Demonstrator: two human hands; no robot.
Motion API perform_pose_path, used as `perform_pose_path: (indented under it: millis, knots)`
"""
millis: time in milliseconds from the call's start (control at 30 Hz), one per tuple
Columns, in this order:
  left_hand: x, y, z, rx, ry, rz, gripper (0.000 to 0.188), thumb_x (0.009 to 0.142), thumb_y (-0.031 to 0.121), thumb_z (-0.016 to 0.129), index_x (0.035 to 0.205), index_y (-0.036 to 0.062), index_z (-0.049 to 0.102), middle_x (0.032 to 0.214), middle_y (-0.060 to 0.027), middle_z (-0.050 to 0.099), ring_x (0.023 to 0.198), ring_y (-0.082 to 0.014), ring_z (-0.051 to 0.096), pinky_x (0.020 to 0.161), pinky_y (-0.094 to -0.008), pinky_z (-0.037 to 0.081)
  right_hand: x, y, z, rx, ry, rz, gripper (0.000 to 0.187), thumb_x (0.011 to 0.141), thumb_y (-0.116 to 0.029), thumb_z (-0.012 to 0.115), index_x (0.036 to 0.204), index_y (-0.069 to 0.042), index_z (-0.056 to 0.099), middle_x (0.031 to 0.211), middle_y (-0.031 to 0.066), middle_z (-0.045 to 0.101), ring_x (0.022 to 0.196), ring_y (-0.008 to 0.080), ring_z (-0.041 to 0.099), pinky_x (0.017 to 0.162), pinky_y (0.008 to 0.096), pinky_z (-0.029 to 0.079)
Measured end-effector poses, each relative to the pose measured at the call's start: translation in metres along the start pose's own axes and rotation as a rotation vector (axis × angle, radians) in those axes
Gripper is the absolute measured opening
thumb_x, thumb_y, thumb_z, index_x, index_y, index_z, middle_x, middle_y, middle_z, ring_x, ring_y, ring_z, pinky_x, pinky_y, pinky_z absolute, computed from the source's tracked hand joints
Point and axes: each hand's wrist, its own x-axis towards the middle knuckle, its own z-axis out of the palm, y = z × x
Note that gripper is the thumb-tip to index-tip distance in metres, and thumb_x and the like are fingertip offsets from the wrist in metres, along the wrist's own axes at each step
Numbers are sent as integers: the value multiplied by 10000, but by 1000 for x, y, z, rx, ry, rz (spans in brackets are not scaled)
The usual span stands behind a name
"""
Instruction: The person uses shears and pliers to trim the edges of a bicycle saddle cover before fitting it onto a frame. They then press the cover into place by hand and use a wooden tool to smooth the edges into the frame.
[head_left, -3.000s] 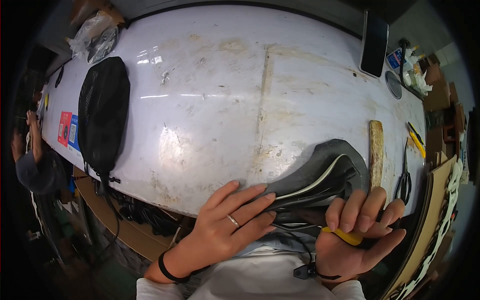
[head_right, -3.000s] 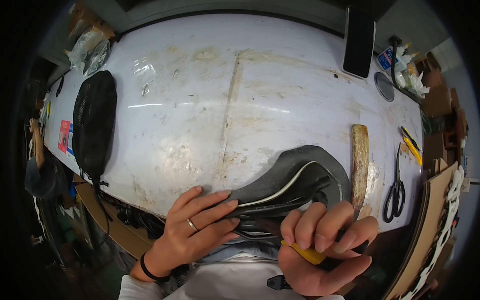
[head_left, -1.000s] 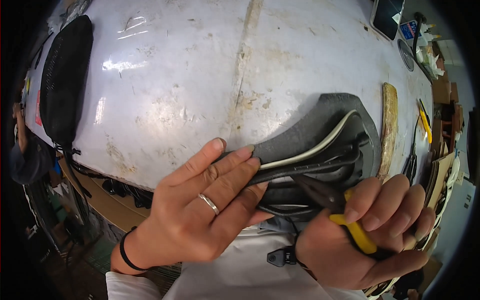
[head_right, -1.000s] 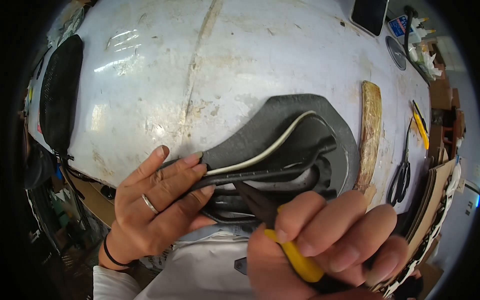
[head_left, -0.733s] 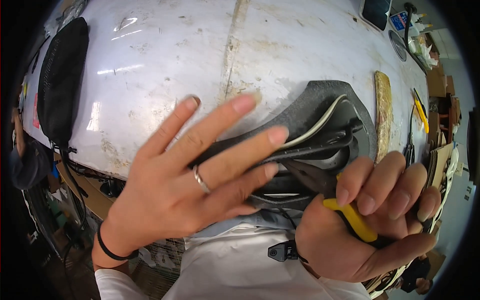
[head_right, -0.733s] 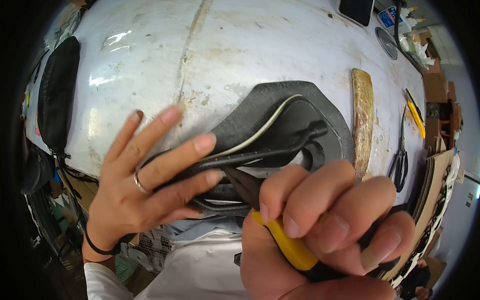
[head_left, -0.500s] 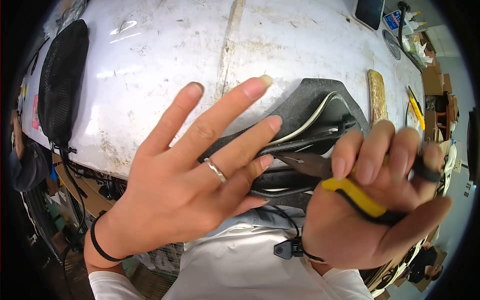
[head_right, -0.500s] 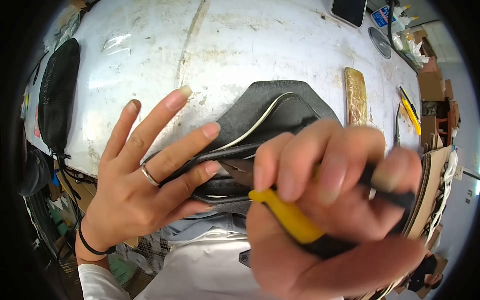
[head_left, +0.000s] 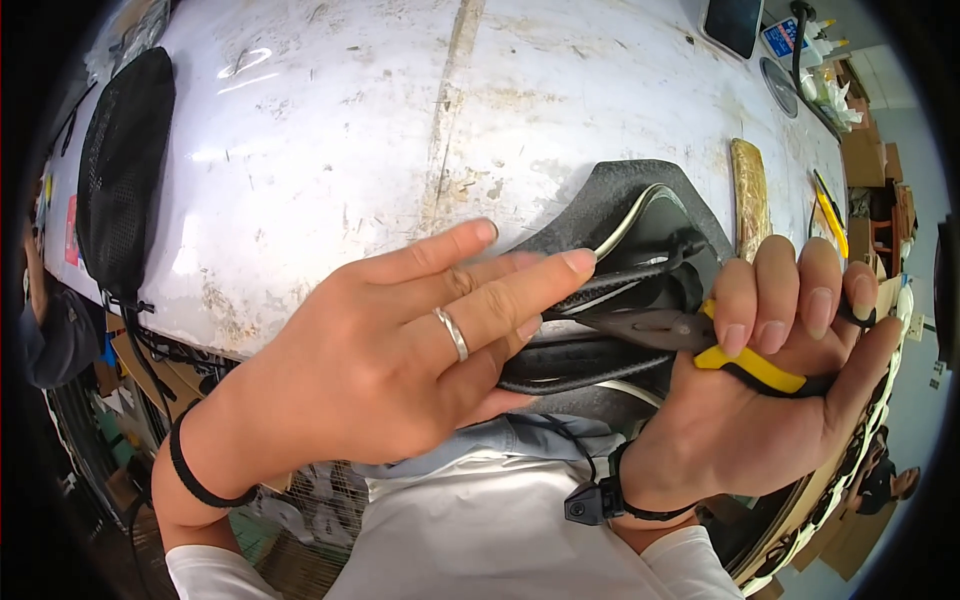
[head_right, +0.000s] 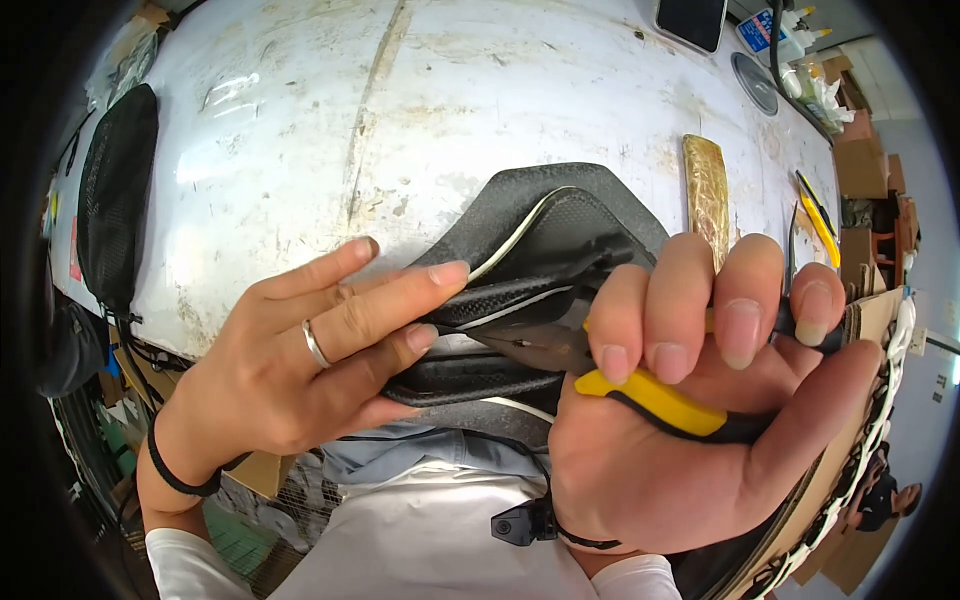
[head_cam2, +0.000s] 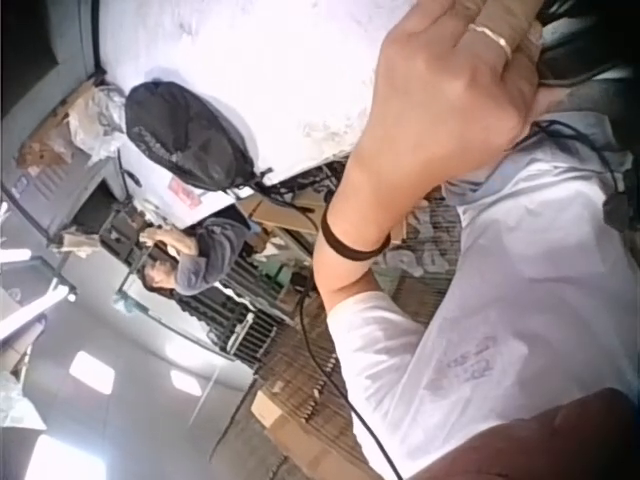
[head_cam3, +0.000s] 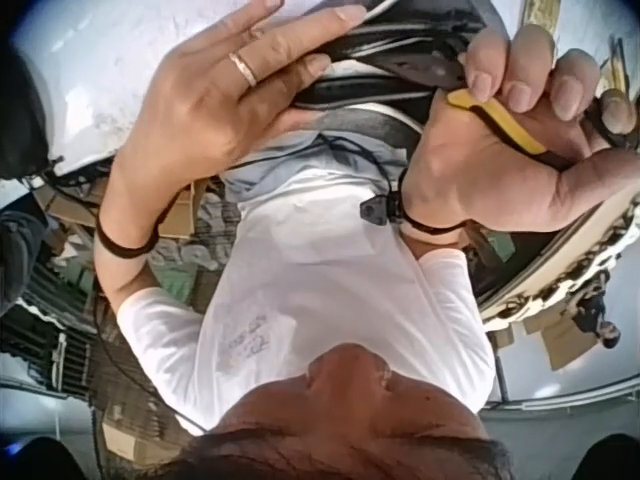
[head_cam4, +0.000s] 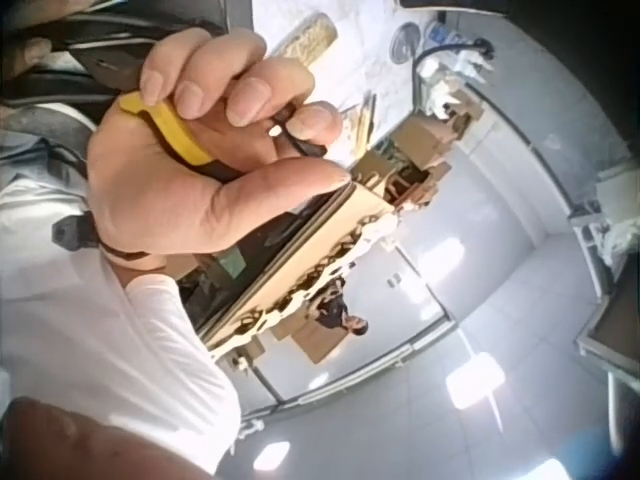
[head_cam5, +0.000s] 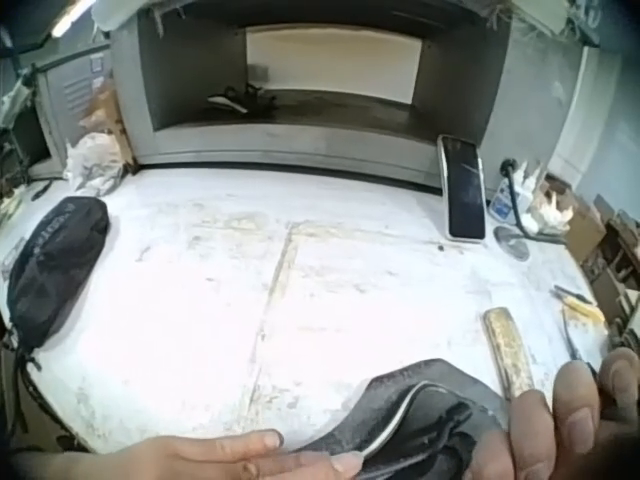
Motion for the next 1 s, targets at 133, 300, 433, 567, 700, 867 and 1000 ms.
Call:
perform_pose_path:
  millis: [133,300,433,567,700,867,1000]
  knots:
    - [0,-1,2,-77,-37,-21,415,823,281,800,964,-107,753,1355,-229,696,1032,-284,772,1052,-462,572,-2,2,4,21,60,-27,311,1119,-356,514,1090,-46,507,894,59,444,729,172,374,627,326,342]
    - [1,-8,6,-87,12,34,416,821,283,805,1004,-88,761,1332,-239,704,1022,-278,775,1040,-460,580,-16,19,20,-114,150,-229,358,1110,-407,531,1118,-51,496,895,51,447,744,181,401,637,331,375]
    - [-4,-10,7,-15,7,42,458,893,396,747,1154,21,775,1386,-203,687,1163,-316,738,1098,-478,526,-20,27,22,-222,171,-327,422,1101,-474,532,1169,-61,479,928,38,465,749,177,450,624,333,417]
    - [3,3,-1,164,-58,-3,501,946,507,658,1256,126,757,1478,-112,647,1339,-350,639,1182,-585,401,-17,24,18,-189,115,-300,413,1111,-478,511,1177,-71,493,957,42,487,756,173,460,634,331,426]
    - [10,13,-2,330,-120,-113,489,966,573,597,1225,194,765,1530,-22,613,1493,-371,488,1189,-749,236,-10,19,15,-112,43,-207,401,1136,-467,453,1199,-78,528,983,52,507,784,171,476,669,329,422]
    - [14,15,-1,299,-76,-104,503,964,584,592,1074,138,794,1509,-41,627,1490,-391,484,1182,-745,257,-4,5,21,-177,131,-101,374,1135,-447,450,1215,-91,531,986,45,504,794,168,457,714,342,397]
    - [18,11,-2,186,-50,-57,466,848,459,758,1055,42,780,1495,-110,629,1460,-396,519,1139,-625,429,0,5,18,-177,157,-140,320,1128,-402,494,1139,-86,537,909,35,463,726,156,403,659,320,360]
